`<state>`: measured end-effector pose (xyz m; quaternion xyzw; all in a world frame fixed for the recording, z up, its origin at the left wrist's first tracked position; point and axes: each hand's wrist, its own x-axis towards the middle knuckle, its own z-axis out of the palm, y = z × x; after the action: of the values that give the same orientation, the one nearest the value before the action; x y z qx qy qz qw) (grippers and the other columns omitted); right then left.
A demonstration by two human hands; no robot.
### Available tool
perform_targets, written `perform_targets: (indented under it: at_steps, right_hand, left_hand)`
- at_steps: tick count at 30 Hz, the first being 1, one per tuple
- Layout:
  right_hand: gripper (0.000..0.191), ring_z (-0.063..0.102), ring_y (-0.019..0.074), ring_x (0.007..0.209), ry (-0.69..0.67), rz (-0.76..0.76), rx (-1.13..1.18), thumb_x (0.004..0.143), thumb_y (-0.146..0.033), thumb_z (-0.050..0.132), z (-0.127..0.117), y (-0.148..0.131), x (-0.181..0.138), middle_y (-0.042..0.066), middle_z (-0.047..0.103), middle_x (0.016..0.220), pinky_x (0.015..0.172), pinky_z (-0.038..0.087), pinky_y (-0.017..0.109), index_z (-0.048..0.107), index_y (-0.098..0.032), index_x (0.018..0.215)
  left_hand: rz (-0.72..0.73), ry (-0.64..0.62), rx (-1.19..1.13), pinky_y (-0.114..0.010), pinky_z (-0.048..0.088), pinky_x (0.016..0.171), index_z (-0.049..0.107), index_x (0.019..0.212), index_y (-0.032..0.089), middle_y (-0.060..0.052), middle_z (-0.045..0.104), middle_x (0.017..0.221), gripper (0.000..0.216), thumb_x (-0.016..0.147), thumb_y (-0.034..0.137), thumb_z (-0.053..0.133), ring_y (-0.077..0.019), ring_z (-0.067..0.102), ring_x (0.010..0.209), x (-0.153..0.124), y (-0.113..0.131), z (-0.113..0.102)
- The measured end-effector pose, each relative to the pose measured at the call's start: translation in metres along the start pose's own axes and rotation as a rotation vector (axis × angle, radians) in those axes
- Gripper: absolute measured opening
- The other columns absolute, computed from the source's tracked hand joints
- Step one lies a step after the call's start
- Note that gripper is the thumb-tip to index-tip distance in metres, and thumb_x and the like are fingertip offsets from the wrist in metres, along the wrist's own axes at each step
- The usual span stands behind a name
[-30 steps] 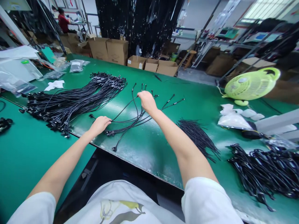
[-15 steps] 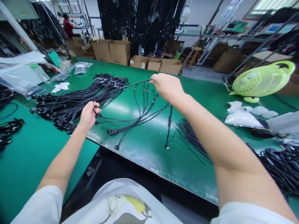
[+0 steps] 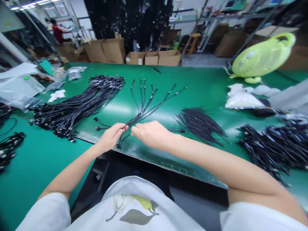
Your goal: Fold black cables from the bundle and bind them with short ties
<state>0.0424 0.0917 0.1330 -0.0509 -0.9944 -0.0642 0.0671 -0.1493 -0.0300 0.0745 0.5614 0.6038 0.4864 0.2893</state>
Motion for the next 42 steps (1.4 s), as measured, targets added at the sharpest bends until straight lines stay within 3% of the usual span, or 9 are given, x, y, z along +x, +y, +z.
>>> perform_targets:
  at_steps: [3,6,8,12,21,27,33,37,42]
  right_hand:
    - [0.041,0.057,0.013,0.063,0.056,0.181,-0.059,0.1,-0.043,0.036,-0.013,0.023,0.006,0.006,0.065,0.075,0.05,0.017,0.026,0.062,-0.015,0.086]
    - [0.047,0.061,0.014,0.073,0.064,0.259,0.026,0.098,-0.053,0.036,0.0,0.071,-0.012,0.005,0.068,0.085,0.053,0.024,0.023,0.064,-0.017,0.088]
    - [0.049,0.062,0.0148,0.079,0.101,0.262,0.123,0.099,-0.055,0.032,0.017,0.092,-0.03,0.004,0.069,0.09,0.057,0.03,0.023,0.065,-0.019,0.091]
    - [0.052,0.061,0.0145,0.071,0.216,0.248,0.139,0.101,-0.05,0.023,0.042,0.087,-0.054,0.005,0.068,0.084,0.058,0.033,0.025,0.065,-0.02,0.098]
    - [0.037,0.043,0.0111,0.05,0.258,-0.106,0.073,0.101,-0.026,0.034,0.032,-0.01,-0.059,0.001,0.053,0.06,0.055,0.023,0.028,0.055,-0.017,0.072]
    - [0.036,0.048,0.0112,0.055,0.279,0.156,-0.026,0.101,-0.031,0.036,0.026,0.017,-0.071,0.003,0.057,0.065,0.053,0.021,0.028,0.061,-0.017,0.081]
    - [0.04,0.048,0.0115,0.053,0.162,0.178,-0.011,0.101,-0.034,0.032,0.037,0.031,-0.075,0.002,0.058,0.065,0.051,0.018,0.028,0.065,-0.018,0.085]
    - [0.039,0.05,0.0116,0.055,0.124,0.233,0.05,0.101,-0.035,0.032,0.052,0.041,-0.071,0.003,0.062,0.073,0.051,0.02,0.026,0.067,-0.018,0.097]
    - [0.036,0.052,0.0123,0.06,0.28,0.273,0.065,0.1,-0.027,0.034,0.059,0.042,-0.071,0.004,0.063,0.079,0.054,0.027,0.025,0.061,-0.015,0.12]
  left_hand:
    - [-0.156,-0.223,-0.183,-0.025,0.044,0.061,0.062,0.105,0.018,0.002,0.058,0.061,0.031,0.097,0.041,0.042,-0.0118,0.053,0.055,-0.015,0.009,0.015]
    - [-0.279,-0.319,-0.446,-0.021,0.032,0.046,0.066,0.107,0.013,0.007,0.042,0.049,0.033,0.093,0.04,0.053,-0.0069,0.035,0.043,-0.026,0.011,-0.005]
    - [-0.288,-0.216,-0.719,-0.018,0.028,0.041,0.066,0.107,0.012,0.009,0.035,0.048,0.029,0.092,0.035,0.056,-0.0039,0.026,0.038,-0.03,0.014,-0.027]
    - [-0.131,0.244,-1.124,-0.01,0.028,0.039,0.063,0.112,0.013,0.011,0.029,0.05,0.025,0.097,0.023,0.046,-0.0002,0.02,0.033,-0.03,0.026,-0.057]
    - [-0.222,0.323,-0.687,-0.015,0.043,0.052,0.066,0.112,0.015,-0.001,0.061,0.078,0.034,0.078,0.022,0.07,-0.006,0.055,0.061,0.0,0.015,-0.015]
    - [-0.355,0.305,-0.997,-0.012,0.03,0.036,0.066,0.106,0.01,0.006,0.041,0.057,0.028,0.097,0.029,0.047,-0.0017,0.031,0.039,0.007,0.006,-0.029]
    - [-0.398,0.238,-1.109,-0.01,0.036,0.043,0.064,0.106,0.009,0.006,0.039,0.057,0.025,0.099,0.024,0.044,-0.0026,0.04,0.045,0.004,0.005,-0.028]
    - [-0.31,0.261,-1.151,-0.009,0.028,0.035,0.062,0.109,0.013,0.008,0.034,0.051,0.027,0.101,0.023,0.04,-0.0021,0.03,0.036,-0.004,0.011,-0.035]
    - [-0.133,0.399,-1.161,-0.004,0.032,0.039,0.058,0.119,0.019,0.006,0.054,0.064,0.027,0.099,0.02,0.04,0.0011,0.043,0.043,-0.004,0.015,-0.052]
